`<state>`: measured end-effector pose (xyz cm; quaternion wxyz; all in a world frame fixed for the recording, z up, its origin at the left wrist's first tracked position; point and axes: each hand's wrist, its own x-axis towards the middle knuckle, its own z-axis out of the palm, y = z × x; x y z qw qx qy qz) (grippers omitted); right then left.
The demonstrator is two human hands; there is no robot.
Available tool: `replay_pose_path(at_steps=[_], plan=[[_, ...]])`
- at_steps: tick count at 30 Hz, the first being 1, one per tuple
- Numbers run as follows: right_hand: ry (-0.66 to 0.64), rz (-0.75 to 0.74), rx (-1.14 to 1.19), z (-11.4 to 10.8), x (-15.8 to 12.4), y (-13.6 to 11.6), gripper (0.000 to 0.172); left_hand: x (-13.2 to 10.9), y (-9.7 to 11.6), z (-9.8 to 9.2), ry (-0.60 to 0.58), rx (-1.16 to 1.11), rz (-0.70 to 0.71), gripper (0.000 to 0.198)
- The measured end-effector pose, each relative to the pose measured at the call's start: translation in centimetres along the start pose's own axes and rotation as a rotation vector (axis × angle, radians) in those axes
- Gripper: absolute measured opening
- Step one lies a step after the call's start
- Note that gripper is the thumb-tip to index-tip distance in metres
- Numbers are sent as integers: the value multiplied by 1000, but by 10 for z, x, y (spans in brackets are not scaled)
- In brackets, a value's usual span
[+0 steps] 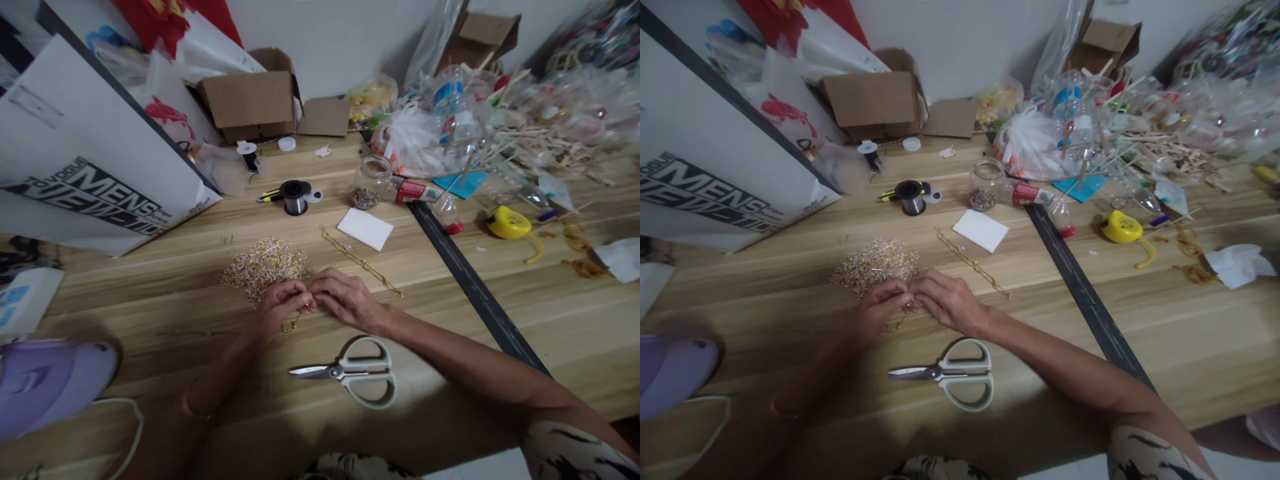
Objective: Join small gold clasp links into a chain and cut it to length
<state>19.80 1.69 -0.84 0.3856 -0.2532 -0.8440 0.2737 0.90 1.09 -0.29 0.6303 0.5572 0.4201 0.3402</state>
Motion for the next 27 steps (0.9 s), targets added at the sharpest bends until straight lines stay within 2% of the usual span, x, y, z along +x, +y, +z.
replay_pose_path(at_steps=[8, 20, 27], plan=[[5, 10, -32, 1, 0, 3, 7, 1, 3, 1, 41, 35, -1, 22], [-53, 51, -223, 1, -1, -3, 11, 1, 1, 3, 123, 64, 17, 18], [-43, 2, -405, 2, -1, -3, 13, 2, 1, 5, 160, 24, -21, 18]])
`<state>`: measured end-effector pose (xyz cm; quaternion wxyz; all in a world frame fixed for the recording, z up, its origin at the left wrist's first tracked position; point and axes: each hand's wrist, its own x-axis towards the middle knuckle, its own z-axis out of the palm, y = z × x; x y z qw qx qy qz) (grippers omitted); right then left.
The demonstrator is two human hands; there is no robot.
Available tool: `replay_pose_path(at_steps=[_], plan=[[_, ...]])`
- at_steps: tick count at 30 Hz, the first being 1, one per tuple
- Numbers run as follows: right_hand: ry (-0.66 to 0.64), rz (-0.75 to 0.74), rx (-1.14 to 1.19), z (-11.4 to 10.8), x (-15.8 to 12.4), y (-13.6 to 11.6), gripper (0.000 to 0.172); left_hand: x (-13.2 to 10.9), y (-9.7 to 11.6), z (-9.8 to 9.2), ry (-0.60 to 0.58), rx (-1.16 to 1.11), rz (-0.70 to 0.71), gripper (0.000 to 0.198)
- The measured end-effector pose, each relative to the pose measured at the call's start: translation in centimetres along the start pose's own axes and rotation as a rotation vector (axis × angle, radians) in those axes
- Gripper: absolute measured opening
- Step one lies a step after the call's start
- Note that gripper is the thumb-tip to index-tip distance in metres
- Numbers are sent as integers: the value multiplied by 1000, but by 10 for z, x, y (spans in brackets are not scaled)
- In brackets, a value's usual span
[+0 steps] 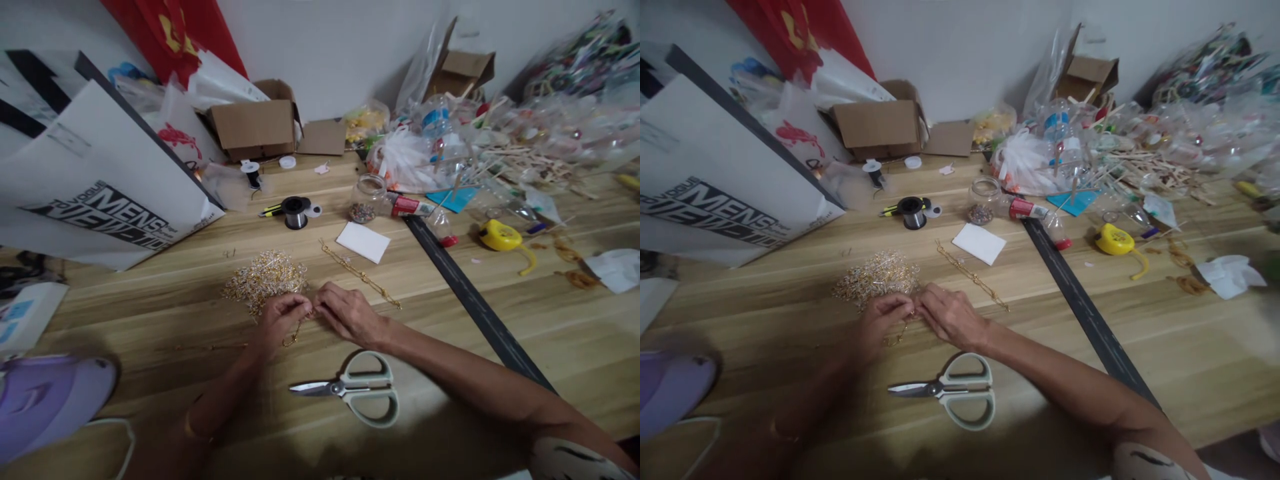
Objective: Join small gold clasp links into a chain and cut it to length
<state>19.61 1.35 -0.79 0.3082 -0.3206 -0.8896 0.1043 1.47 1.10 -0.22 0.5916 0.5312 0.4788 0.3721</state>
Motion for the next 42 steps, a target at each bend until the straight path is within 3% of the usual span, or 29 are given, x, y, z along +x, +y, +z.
replay_pose_path(at_steps=[10, 15, 20, 24, 30, 34, 42], plan=[[-50, -202, -283, -6, -1, -3, 20, 1, -1, 1, 47, 4, -78, 16], [-65, -225, -353, -7, -1, -7, 24, 2, -4, 0, 26, 11, -46, 17], [-129, -41, -152, -3, -2, -2, 14, 2, -1, 2, -11, -5, -46, 20], [-89, 90, 141, -1, 0, 0, 9, 0, 1, 1, -102, -36, -45, 20], [-25, 128, 365, -4, 4, -3, 9, 1, -3, -1, -193, -144, -82, 20], [-26, 154, 413, -3, 5, -4, 8, 1, -1, 0, -189, -199, -143, 21], [10, 197, 479, -3, 6, -4, 9, 3, 0, -2, -254, -232, -131, 27]])
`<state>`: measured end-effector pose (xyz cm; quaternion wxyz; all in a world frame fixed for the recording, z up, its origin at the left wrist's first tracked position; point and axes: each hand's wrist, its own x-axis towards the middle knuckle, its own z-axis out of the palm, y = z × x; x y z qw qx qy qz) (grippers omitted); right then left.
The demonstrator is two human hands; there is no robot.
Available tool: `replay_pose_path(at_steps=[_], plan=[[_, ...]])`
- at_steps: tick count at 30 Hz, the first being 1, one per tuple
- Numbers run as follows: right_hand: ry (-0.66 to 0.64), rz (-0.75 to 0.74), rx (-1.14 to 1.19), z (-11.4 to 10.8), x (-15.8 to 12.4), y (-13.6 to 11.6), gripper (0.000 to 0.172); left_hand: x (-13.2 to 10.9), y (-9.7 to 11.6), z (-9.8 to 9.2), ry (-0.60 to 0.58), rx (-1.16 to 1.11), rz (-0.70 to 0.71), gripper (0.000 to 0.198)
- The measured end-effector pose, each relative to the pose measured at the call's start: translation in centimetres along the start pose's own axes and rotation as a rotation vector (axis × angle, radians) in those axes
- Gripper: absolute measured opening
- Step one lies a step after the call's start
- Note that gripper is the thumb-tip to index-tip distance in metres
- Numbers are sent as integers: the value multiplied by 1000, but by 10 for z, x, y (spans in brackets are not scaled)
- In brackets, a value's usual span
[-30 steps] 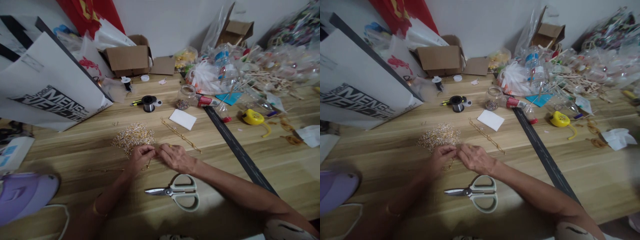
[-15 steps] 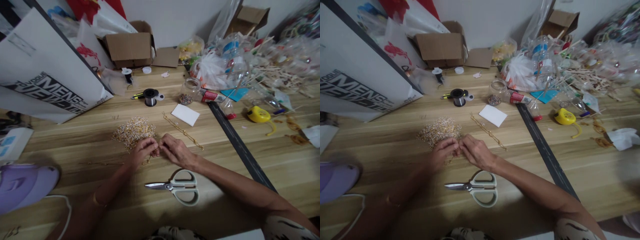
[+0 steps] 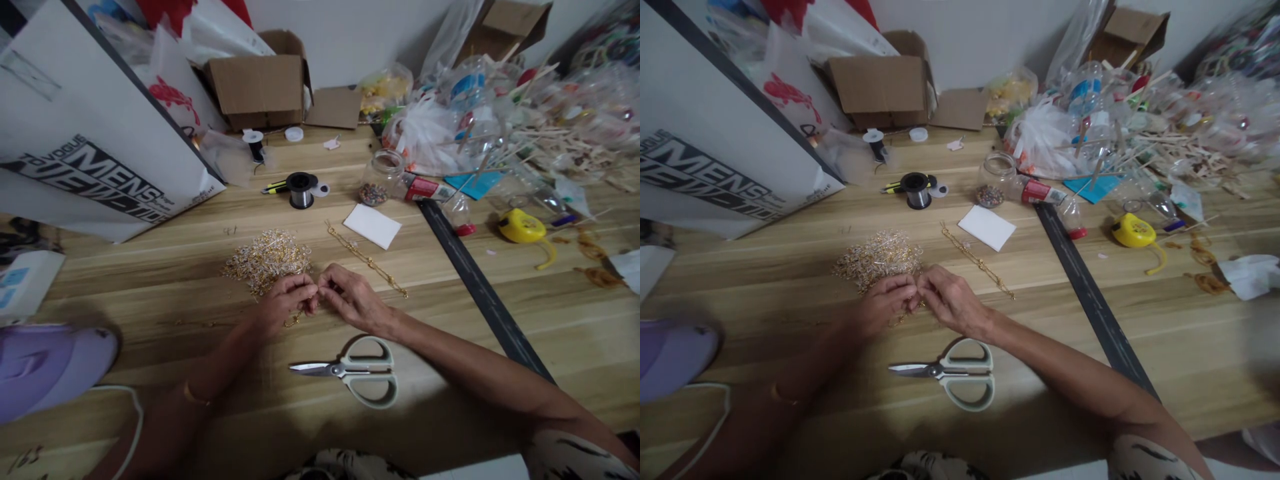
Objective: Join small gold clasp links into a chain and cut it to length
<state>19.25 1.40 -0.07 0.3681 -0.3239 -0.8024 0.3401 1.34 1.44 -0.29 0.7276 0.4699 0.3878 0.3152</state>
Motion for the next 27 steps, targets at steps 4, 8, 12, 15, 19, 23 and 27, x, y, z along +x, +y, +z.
replay_pose_path(at_steps=[4, 8, 12, 15, 19, 23, 27], plan=[[-4, 25, 24, 0, 1, -2, 9, 1, 0, -3, -19, 37, 7, 27], [-17, 75, 58, -1, 1, -3, 10, 1, 1, -4, 7, 24, -16, 25], [-53, 161, 110, -3, 1, -4, 11, 1, 1, -5, 26, -1, -44, 23], [-81, 211, 169, -3, 1, -4, 11, 1, -1, -5, 28, -52, -76, 23], [-94, 260, 282, -1, 1, -1, 14, 0, -2, -6, 9, -167, -114, 23], [7, 287, 297, 1, 0, 2, 12, 0, -2, -6, 62, -248, -84, 21], [234, 127, 45, -5, 0, 0, 12, -1, -3, -7, 130, -270, -35, 20]])
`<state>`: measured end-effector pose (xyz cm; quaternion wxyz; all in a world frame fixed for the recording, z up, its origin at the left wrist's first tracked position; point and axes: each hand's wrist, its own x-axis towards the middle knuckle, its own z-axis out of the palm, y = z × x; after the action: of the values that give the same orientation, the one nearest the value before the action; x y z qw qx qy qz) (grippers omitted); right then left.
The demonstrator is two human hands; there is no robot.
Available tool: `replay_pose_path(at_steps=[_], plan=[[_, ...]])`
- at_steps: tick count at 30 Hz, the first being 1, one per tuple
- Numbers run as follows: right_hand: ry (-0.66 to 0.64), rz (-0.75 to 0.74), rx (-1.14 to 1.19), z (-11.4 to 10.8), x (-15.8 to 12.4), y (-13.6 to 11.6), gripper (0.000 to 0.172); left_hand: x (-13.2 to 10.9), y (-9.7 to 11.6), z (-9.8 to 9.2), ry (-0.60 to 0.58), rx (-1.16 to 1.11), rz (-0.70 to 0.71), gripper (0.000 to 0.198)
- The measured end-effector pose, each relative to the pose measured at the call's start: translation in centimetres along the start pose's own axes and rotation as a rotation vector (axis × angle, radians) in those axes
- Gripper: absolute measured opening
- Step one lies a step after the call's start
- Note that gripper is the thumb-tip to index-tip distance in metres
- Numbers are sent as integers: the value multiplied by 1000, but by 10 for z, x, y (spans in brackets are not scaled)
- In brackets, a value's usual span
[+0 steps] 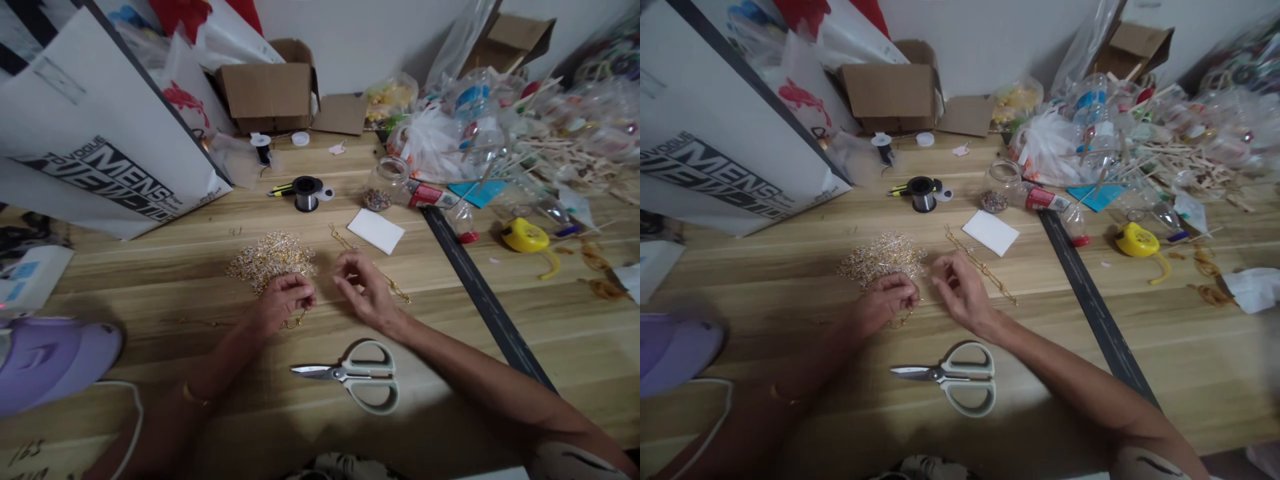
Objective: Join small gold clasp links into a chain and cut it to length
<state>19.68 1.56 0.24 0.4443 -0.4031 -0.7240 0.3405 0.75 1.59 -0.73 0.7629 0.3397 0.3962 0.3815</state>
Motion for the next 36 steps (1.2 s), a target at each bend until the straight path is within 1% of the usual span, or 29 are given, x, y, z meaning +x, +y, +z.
replay_pose_path(at_steps=[1, 3, 5, 7, 9, 11, 13, 14, 19, 22, 27, 30, 33, 36], plan=[[-5, -80, -54, -2, 0, -2, 16, 0, 0, 0, 7, 5, 12, 19], [-81, -228, -131, -3, 0, -5, 23, -1, 0, 0, 8, 22, 33, 18], [-181, -299, -171, -3, -1, -5, 29, -2, 0, 1, 3, 46, 48, 17], [-236, -268, -170, 0, -2, -1, 31, -2, 0, 2, 9, 62, 60, 17], [-258, -169, -125, 3, -2, 3, 30, -2, 0, 3, 13, 71, 74, 17], [-270, -85, -79, 4, -2, 8, 20, -2, 0, 2, 15, 79, 80, 17], [-280, -38, -45, 4, 1, 9, 6, -1, 0, 0, 19, 103, 82, 17], [-280, -16, -25, 3, 2, 9, 6, -1, 0, 0, 18, 127, 86, 17], [-318, 193, 194, -1, 8, 4, 13, -3, 3, 0, -23, 313, 125, 15], [-330, 260, 256, -2, 9, 2, 15, -5, 5, 2, -31, 460, 154, 17], [-338, 252, 208, -3, 9, 5, 14, -6, 6, 4, -20, 754, 248, 14], [-351, 219, 143, -3, 9, 6, 14, -8, 4, 4, -20, 910, 327, 11], [-349, 144, 56, -2, 7, 7, 13, -9, 2, 5, 4, 1082, 422, 9], [-328, 32, -44, 0, 4, 6, 12, -10, -1, 6, 65, 1199, 484, 9]])
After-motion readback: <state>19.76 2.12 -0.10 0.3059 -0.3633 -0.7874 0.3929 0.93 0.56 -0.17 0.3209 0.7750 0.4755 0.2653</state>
